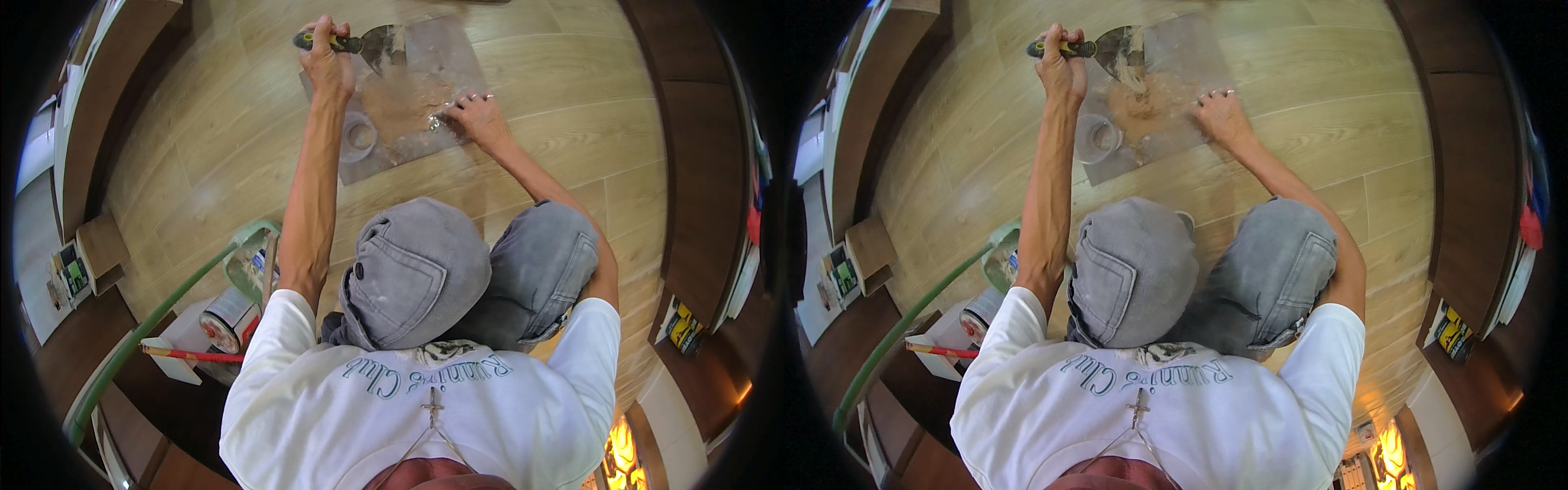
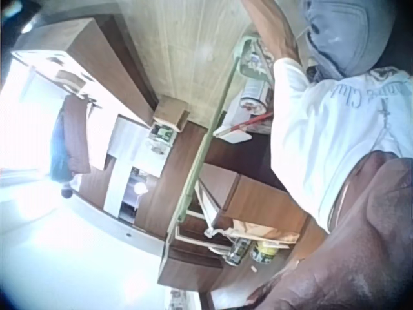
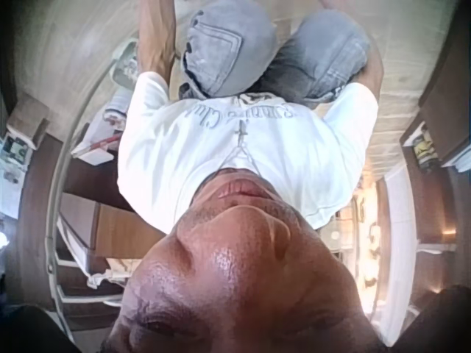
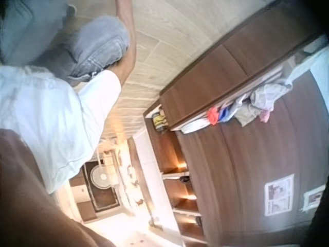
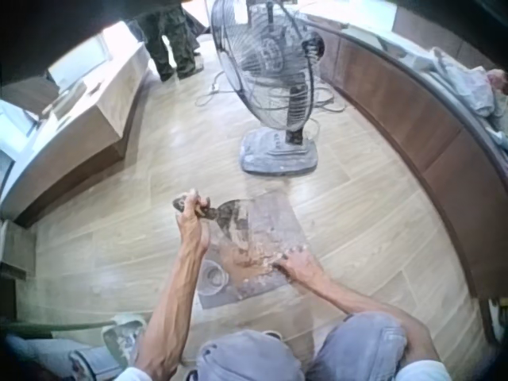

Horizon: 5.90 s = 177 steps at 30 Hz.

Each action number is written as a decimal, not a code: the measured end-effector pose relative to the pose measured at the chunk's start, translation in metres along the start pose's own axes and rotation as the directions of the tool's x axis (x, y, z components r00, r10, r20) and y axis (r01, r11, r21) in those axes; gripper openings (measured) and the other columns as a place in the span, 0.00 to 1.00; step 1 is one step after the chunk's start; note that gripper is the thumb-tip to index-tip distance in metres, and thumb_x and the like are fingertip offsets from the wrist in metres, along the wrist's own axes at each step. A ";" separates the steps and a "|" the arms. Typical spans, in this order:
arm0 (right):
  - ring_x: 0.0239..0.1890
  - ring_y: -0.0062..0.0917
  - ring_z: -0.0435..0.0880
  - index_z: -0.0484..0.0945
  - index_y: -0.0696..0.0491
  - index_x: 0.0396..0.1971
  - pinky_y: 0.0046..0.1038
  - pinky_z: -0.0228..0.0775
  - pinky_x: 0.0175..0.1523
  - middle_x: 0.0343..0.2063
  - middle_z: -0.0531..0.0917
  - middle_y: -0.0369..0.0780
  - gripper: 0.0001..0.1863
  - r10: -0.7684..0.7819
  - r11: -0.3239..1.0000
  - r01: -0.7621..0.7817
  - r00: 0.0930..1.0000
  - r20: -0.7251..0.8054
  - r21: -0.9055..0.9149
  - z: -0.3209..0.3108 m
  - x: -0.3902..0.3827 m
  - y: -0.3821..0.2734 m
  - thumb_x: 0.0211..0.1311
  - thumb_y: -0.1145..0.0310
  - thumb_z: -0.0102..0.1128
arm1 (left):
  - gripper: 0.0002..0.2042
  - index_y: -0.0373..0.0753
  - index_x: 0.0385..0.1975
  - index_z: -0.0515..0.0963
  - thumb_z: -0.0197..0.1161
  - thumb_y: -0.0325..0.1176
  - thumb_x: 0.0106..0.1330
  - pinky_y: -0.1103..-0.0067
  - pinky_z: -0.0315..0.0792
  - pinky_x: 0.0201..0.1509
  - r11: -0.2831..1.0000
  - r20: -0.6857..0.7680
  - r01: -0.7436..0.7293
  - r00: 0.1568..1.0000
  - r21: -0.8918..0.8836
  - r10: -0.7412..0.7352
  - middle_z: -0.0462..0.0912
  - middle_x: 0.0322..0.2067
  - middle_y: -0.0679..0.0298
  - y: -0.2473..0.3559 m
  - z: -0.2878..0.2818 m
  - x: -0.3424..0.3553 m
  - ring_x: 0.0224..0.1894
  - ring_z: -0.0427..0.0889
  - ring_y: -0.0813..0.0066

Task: The person kneels on the floor and uses a trowel to scoop grout from a plastic sheet, then spreads it into the gaps between floor tiles. They use a sponge to wipe the surface and clean the tiles, then walk to a bathroom to rinse the sponge before returning to the floor to continue cleaning.

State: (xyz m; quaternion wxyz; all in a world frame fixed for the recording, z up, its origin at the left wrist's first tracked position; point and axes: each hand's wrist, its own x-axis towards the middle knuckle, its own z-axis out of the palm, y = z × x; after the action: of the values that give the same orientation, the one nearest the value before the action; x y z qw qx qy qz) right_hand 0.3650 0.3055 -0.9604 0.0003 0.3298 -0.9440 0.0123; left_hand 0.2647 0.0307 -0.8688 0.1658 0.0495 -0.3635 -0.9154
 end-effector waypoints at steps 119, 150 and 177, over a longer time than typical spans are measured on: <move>0.42 0.24 0.85 0.82 0.55 0.53 0.26 0.76 0.50 0.42 0.88 0.40 0.15 0.391 0.368 0.038 0.900 -0.192 0.929 -0.113 0.030 0.018 0.71 0.66 0.60 | 0.07 0.37 0.38 0.76 0.65 0.33 0.70 0.54 0.82 0.59 0.927 -0.012 0.373 0.928 -0.032 -0.373 0.83 0.47 0.46 0.054 -0.082 -0.037 0.57 0.81 0.46; 0.52 0.23 0.82 0.76 0.61 0.58 0.29 0.75 0.59 0.52 0.83 0.38 0.24 0.466 -0.583 0.219 0.879 0.101 0.783 -0.128 -0.133 0.017 0.68 0.63 0.65 | 0.11 0.28 0.44 0.80 0.63 0.32 0.72 0.58 0.71 0.71 0.741 0.469 0.664 0.689 -0.103 -0.552 0.80 0.55 0.46 -0.023 -0.022 -0.057 0.69 0.68 0.47; 0.55 0.27 0.79 0.76 0.54 0.60 0.31 0.71 0.61 0.54 0.81 0.42 0.22 0.996 -0.075 0.117 -0.043 0.080 0.990 -0.150 -0.250 -0.083 0.69 0.62 0.58 | 0.10 0.35 0.45 0.75 0.66 0.31 0.70 0.66 0.80 0.64 0.604 0.668 0.725 0.274 0.329 -0.692 0.81 0.45 0.56 -0.134 0.137 -0.278 0.52 0.83 0.63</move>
State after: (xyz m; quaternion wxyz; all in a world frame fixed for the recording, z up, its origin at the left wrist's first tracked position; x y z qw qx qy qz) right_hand 0.6117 0.3998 -0.8108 0.3083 -0.3346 -0.5724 0.6822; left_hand 0.4609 0.3049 -0.8683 -0.4213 -0.1750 -0.3169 -0.8315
